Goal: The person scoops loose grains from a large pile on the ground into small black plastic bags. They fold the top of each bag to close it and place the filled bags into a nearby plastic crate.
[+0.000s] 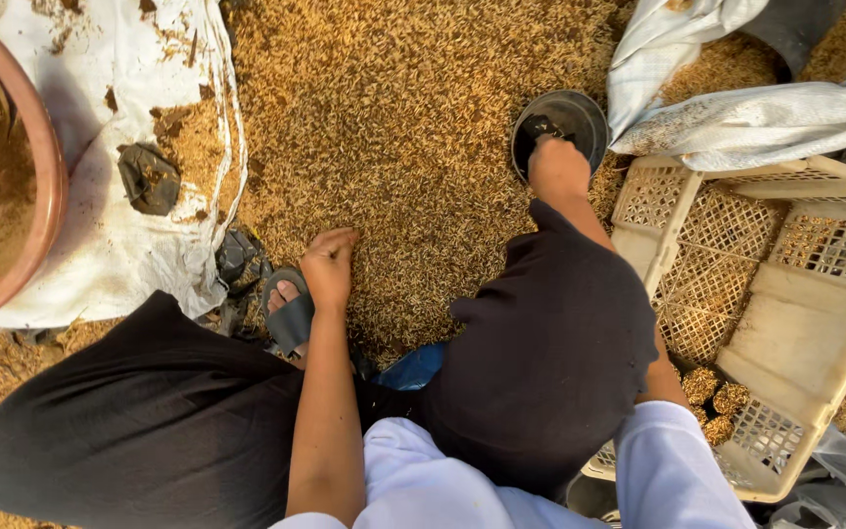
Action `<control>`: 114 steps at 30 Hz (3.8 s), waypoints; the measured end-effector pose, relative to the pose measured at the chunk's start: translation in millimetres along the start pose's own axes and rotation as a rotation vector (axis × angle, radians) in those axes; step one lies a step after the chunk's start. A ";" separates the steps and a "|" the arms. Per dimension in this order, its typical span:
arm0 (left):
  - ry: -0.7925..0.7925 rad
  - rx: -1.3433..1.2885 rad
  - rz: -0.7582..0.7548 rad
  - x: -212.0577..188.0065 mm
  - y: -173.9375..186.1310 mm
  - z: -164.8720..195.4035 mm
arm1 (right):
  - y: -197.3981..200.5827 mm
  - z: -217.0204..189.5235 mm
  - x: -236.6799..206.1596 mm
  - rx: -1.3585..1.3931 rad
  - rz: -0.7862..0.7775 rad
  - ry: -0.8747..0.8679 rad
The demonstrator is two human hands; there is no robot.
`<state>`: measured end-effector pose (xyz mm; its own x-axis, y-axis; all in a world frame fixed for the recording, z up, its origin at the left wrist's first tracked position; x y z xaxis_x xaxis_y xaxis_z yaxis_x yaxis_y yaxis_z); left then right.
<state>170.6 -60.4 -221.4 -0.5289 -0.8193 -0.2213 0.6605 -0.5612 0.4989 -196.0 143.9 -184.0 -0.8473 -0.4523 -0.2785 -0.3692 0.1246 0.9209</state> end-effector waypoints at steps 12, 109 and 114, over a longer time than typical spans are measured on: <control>-0.051 0.097 -0.050 2.2 -36.4 55.6 | 148.7 31.0 -16.9 0.089 0.005 0.306; -0.577 -0.084 0.248 -13.9 46.5 209.2 | 71.9 -173.4 -163.3 0.662 0.308 0.392; -0.549 0.005 0.450 -27.6 55.1 219.3 | 100.6 -173.2 -181.7 0.466 0.637 0.431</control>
<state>104.7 -42.9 -4.1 -0.3983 -0.7929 0.4610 0.8761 -0.1801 0.4471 -13.0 85.7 6.5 -0.7623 -0.4556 0.4597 -0.0754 0.7679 0.6361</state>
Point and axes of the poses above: each hand's wrist, its own x-axis towards the middle knuckle, its own y-axis out of the back of the hand, z = x × y, the point moved 7 cm from there along x, towards the middle knuckle, and after that the axes turned 3 degrees about -y, right-handed, at the moved point
